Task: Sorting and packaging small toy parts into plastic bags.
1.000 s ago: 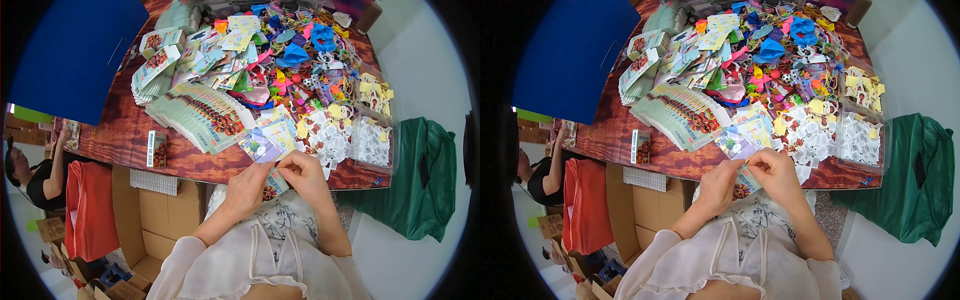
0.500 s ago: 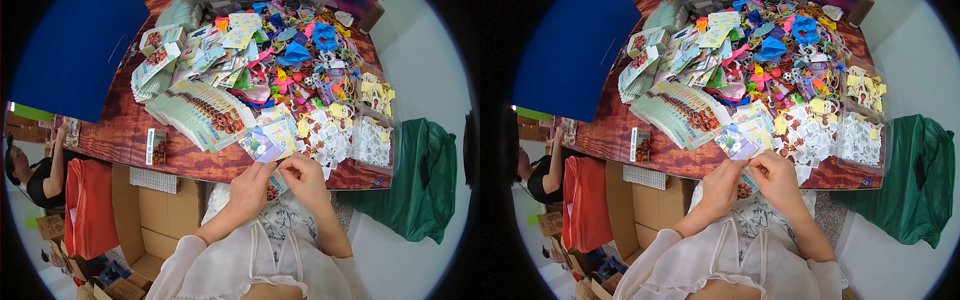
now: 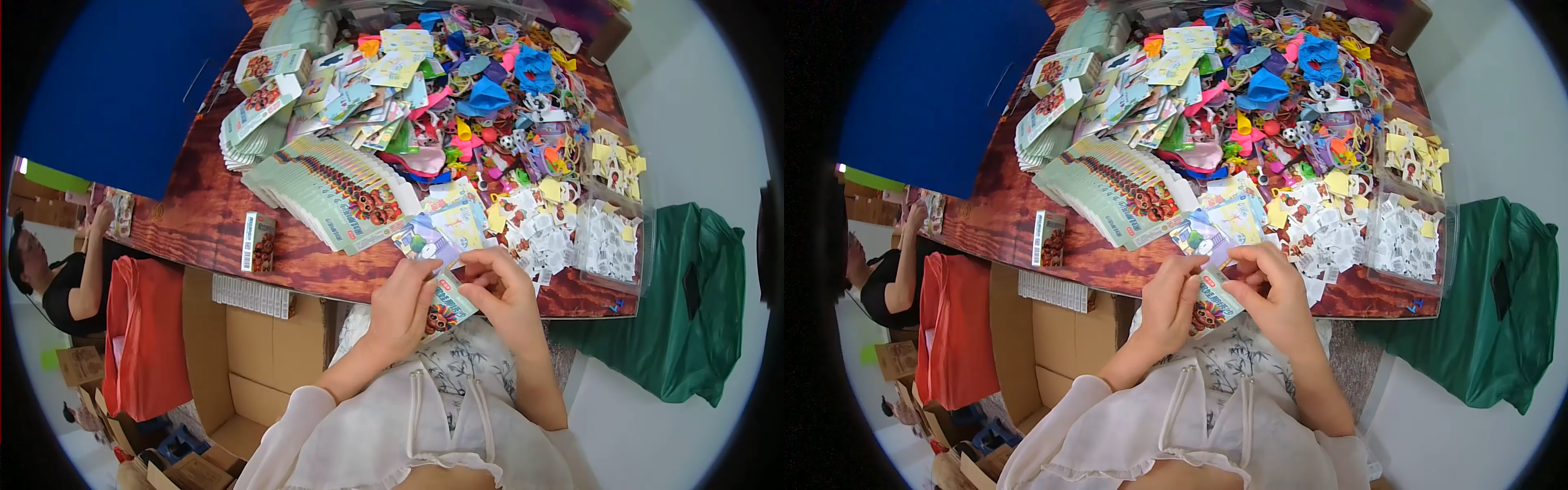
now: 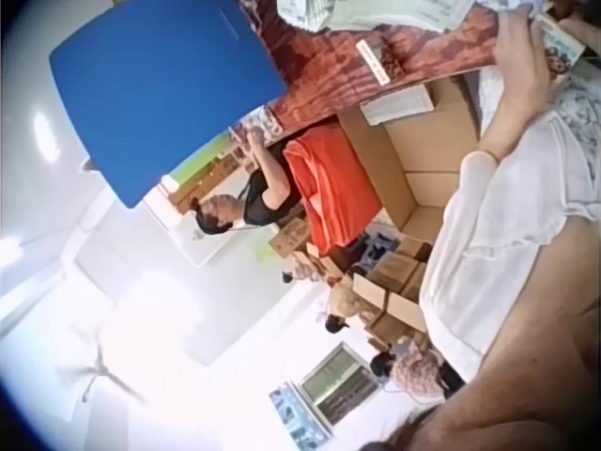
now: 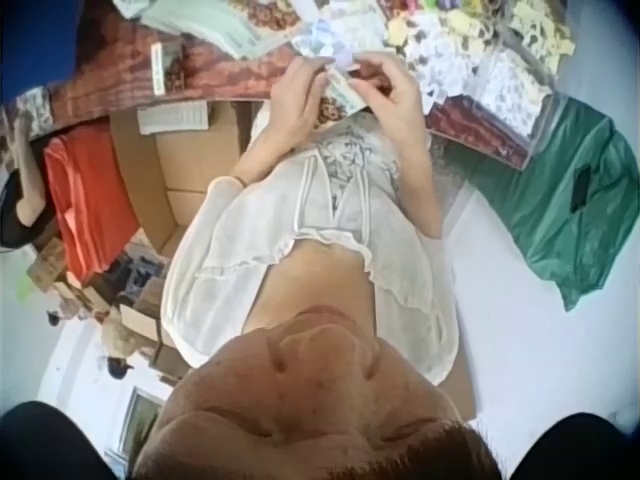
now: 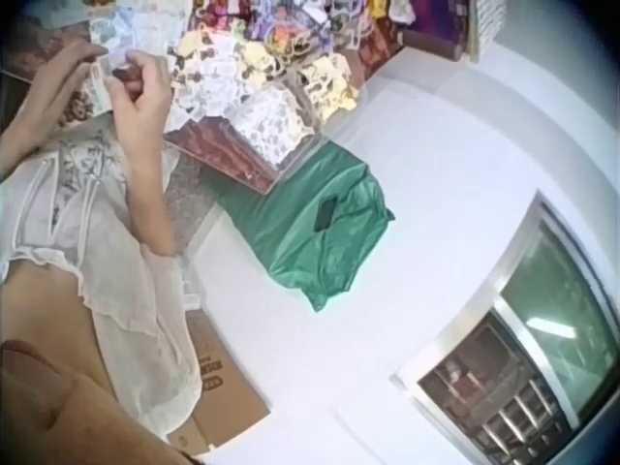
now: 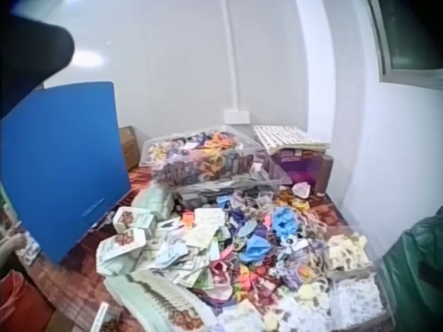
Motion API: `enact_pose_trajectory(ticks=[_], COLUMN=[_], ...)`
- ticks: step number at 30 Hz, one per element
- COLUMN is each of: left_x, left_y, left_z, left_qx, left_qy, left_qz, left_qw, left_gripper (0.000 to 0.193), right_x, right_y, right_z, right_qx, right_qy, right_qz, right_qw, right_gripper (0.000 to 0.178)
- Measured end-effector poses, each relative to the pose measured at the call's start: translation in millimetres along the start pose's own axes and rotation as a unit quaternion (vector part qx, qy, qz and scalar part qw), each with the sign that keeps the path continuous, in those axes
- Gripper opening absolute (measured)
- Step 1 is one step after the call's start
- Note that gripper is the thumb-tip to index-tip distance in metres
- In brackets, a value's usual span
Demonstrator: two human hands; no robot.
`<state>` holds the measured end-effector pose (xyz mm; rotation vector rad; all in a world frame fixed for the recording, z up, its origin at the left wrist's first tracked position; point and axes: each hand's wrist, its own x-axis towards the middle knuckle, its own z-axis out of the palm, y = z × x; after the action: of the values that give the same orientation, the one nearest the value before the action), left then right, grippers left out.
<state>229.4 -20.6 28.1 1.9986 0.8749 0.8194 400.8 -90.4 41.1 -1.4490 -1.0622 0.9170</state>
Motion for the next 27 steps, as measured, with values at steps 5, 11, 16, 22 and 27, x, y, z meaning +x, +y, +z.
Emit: enact_pose_trajectory(ticks=[5, 11, 16, 22, 27], left_x=[-9.1, -27.7, -12.9, -12.1, 4.2], left_y=[-7.8, -9.1, -61.8, -98.6, -113.6], left_z=[-11.9, -82.5, -138.9, -162.8, -172.7], left_qx=[0.04, 0.119, 0.454, 0.329, 0.511], left_qy=[-0.024, 0.055, 0.214, 0.154, 0.074], left_qz=[0.005, -0.087, -0.01, -0.204, -0.078], left_qw=[0.999, 0.988, 0.865, 0.909, 0.853], left_gripper=[0.042, 0.047, 0.035, 0.085, 0.086], right_x=[1.1, 8.3, 8.8, -7.3, -9.7], right_y=[9.7, 2.3, -82.3, -153.9, -151.0], right_z=[13.2, 35.4, 36.1, 20.3, 9.3], right_qx=[0.038, 0.033, 0.325, 0.612, 0.587], right_qy=[-0.093, -0.133, -0.22, -0.231, -0.154], right_qz=[0.127, 0.087, 0.055, -0.027, -0.069], right_qw=[0.987, 0.987, 0.918, 0.756, 0.791], right_gripper=[0.027, 0.032, 0.044, 0.058, 0.048])
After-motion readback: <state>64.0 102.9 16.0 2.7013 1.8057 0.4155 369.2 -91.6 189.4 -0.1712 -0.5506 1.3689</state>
